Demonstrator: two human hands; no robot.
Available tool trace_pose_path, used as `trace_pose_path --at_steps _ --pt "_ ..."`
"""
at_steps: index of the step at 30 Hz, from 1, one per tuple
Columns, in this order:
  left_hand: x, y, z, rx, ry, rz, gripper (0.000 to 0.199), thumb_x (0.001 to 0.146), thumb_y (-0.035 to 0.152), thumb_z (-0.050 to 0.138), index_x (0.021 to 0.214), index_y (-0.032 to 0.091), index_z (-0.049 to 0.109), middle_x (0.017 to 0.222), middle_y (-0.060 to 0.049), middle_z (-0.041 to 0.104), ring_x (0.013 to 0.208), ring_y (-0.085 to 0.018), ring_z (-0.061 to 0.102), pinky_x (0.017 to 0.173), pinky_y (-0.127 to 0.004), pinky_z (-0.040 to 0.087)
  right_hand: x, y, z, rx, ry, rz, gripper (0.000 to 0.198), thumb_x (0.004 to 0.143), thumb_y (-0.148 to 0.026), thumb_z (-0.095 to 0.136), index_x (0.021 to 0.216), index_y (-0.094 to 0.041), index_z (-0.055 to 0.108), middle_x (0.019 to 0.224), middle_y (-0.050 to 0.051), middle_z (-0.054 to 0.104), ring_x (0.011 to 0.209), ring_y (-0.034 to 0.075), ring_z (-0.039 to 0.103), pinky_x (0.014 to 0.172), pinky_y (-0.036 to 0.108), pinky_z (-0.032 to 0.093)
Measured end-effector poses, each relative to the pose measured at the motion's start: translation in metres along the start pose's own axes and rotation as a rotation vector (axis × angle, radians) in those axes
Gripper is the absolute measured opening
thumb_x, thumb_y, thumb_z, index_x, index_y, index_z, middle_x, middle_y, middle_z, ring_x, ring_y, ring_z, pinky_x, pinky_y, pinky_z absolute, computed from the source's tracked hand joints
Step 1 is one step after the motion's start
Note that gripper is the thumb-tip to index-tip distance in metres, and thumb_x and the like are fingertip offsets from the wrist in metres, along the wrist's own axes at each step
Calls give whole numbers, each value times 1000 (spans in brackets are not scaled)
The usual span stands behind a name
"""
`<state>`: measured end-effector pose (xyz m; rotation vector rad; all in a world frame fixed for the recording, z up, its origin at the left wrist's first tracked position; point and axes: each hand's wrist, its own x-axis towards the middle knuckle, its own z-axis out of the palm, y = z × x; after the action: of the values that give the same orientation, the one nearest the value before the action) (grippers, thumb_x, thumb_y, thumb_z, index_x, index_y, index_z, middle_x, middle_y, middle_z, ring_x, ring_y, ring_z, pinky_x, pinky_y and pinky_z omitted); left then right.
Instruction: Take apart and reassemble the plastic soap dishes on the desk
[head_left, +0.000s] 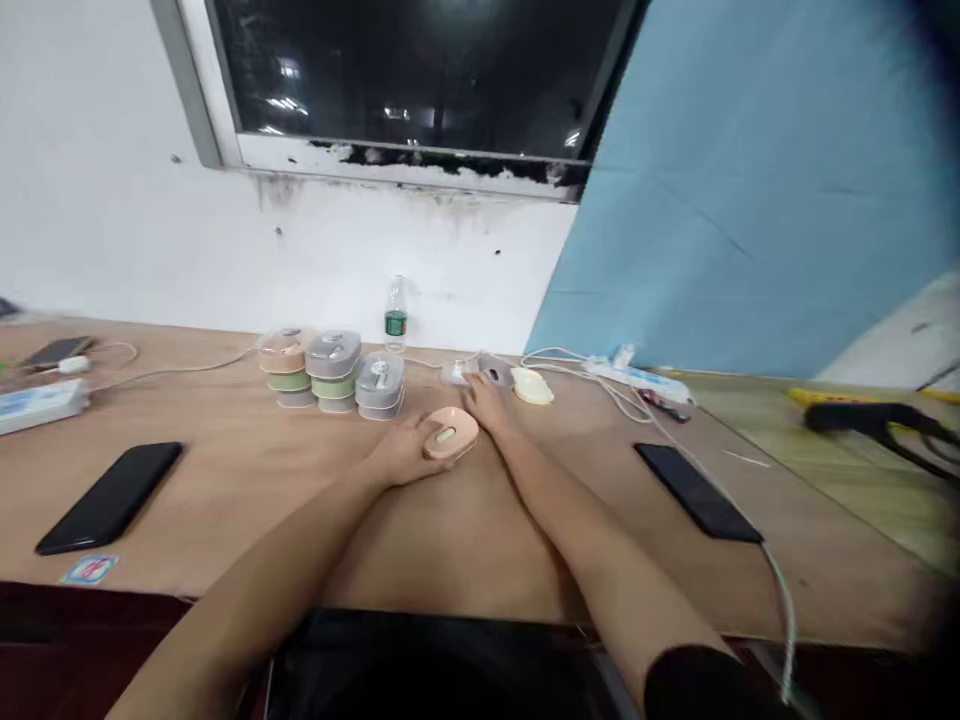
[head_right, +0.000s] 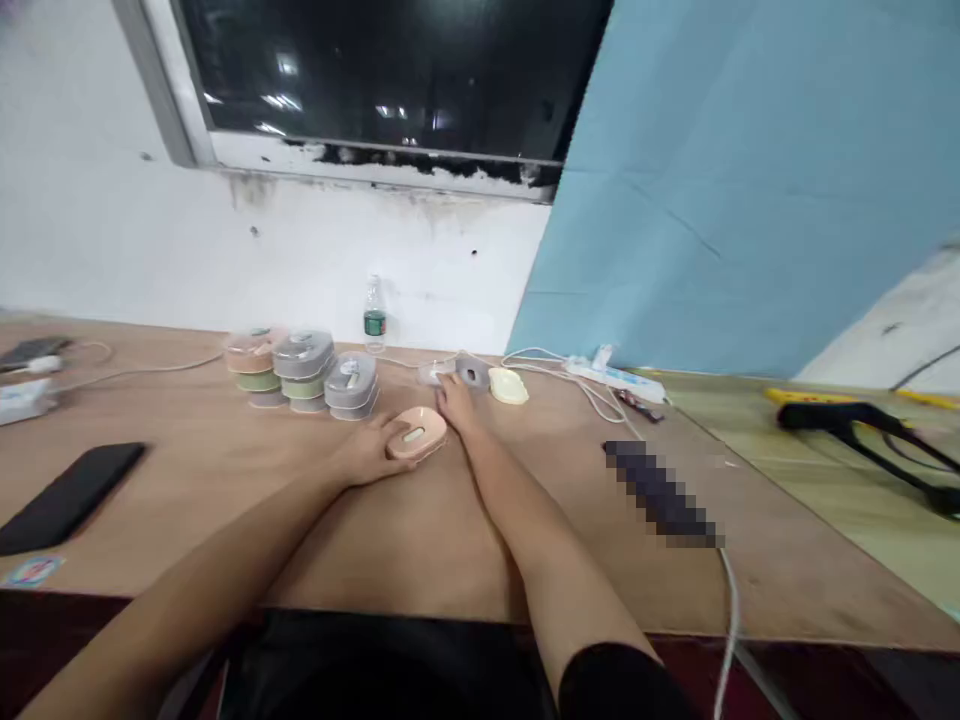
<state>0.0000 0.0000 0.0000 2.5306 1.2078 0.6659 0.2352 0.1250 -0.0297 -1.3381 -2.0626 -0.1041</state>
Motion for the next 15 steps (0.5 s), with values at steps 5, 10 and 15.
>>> trace_pose_path --at_steps 5,10,15 --pt "-2 1 -1 -17 23 16 75 72 63 64 134 23 48 140 -14 41 120 -33 51 101 -45 43 -2 -1 4 46 -17 -27 44 82 -15 51 126 -11 57 122 16 56 115 24 51 103 38 40" --pt "-2 1 -2 -42 82 36 68 75 60 63 130 21 53 138 -14 43 120 -32 52 102 -44 43 -7 -6 -1 128 53 -26 48 80 -17 54 128 -19 56 129 13 51 121 26 48 103 44 40" --pt "-1 3 -8 -90 200 -28 59 81 61 55 124 20 57 141 -13 42 126 -30 48 105 -42 41 -16 -12 -15 256 130 40 39 83 -22 52 122 -18 59 118 12 57 88 21 60 81 38 51"
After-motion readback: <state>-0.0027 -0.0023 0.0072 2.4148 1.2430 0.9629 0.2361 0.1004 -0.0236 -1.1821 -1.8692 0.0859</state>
